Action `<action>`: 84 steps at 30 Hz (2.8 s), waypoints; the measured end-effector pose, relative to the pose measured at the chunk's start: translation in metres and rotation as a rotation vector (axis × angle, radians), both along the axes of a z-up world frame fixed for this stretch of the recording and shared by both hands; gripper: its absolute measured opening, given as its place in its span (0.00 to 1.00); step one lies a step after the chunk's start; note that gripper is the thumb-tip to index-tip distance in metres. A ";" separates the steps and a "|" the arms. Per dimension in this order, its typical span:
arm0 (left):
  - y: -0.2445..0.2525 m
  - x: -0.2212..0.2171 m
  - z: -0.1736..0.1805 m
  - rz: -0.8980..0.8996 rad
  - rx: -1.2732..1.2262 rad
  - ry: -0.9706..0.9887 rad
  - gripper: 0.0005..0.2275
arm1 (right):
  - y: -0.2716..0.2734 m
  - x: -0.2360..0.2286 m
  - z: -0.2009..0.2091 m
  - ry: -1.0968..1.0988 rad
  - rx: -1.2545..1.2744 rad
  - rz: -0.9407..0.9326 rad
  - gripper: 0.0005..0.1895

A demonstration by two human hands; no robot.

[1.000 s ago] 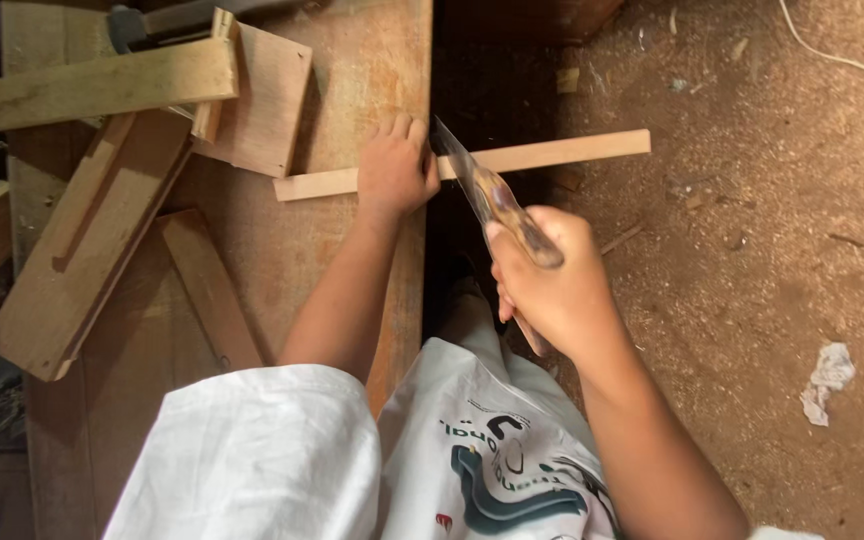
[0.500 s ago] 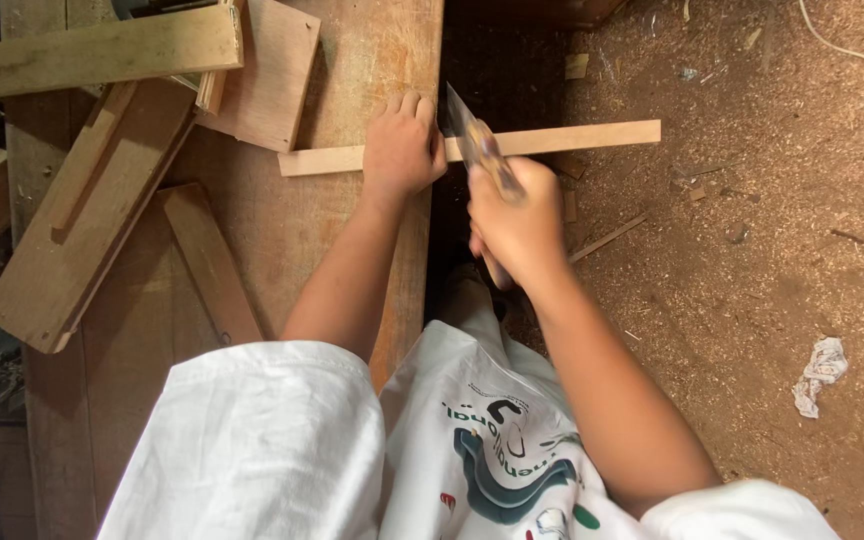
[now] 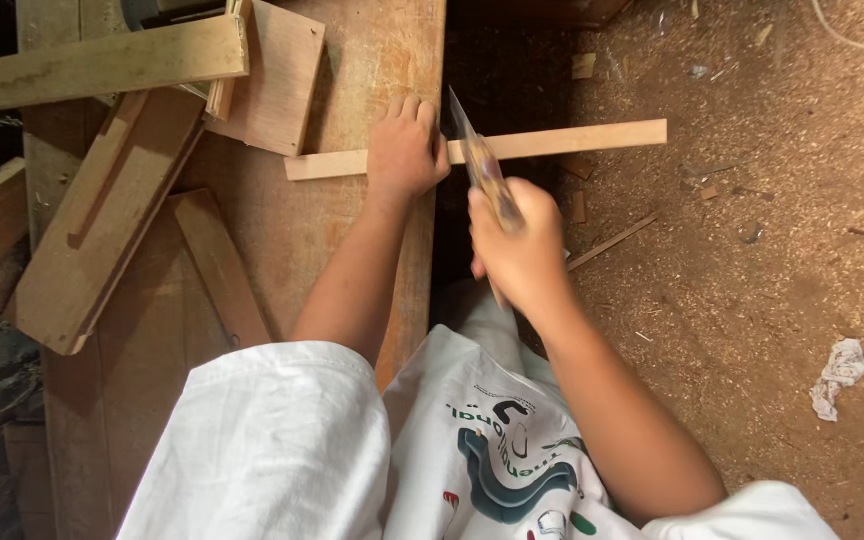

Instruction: The person places a thin wooden stick on a workbench and uses a hand saw to cut it into smaller pieces. The person holds the wood with one hand and saws with the other, completing several cuts.

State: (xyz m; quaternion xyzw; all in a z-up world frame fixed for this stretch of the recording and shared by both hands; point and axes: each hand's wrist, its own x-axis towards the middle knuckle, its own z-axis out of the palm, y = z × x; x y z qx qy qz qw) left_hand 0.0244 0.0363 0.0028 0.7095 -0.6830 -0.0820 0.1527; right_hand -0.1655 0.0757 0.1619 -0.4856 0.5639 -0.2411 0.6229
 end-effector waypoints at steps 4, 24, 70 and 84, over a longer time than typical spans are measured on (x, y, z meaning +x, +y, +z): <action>-0.008 0.001 0.005 -0.004 -0.075 -0.036 0.12 | 0.012 -0.018 0.010 -0.061 0.146 -0.082 0.11; -0.008 0.000 -0.003 -0.018 -0.064 -0.054 0.14 | 0.032 -0.019 0.003 -0.021 -0.150 -0.049 0.09; -0.006 -0.016 -0.001 0.232 -0.081 -0.022 0.06 | -0.015 0.001 -0.004 -0.094 -0.236 -0.030 0.06; -0.014 -0.018 -0.003 0.273 -0.055 -0.055 0.07 | -0.028 0.005 -0.002 -0.124 -0.395 0.001 0.07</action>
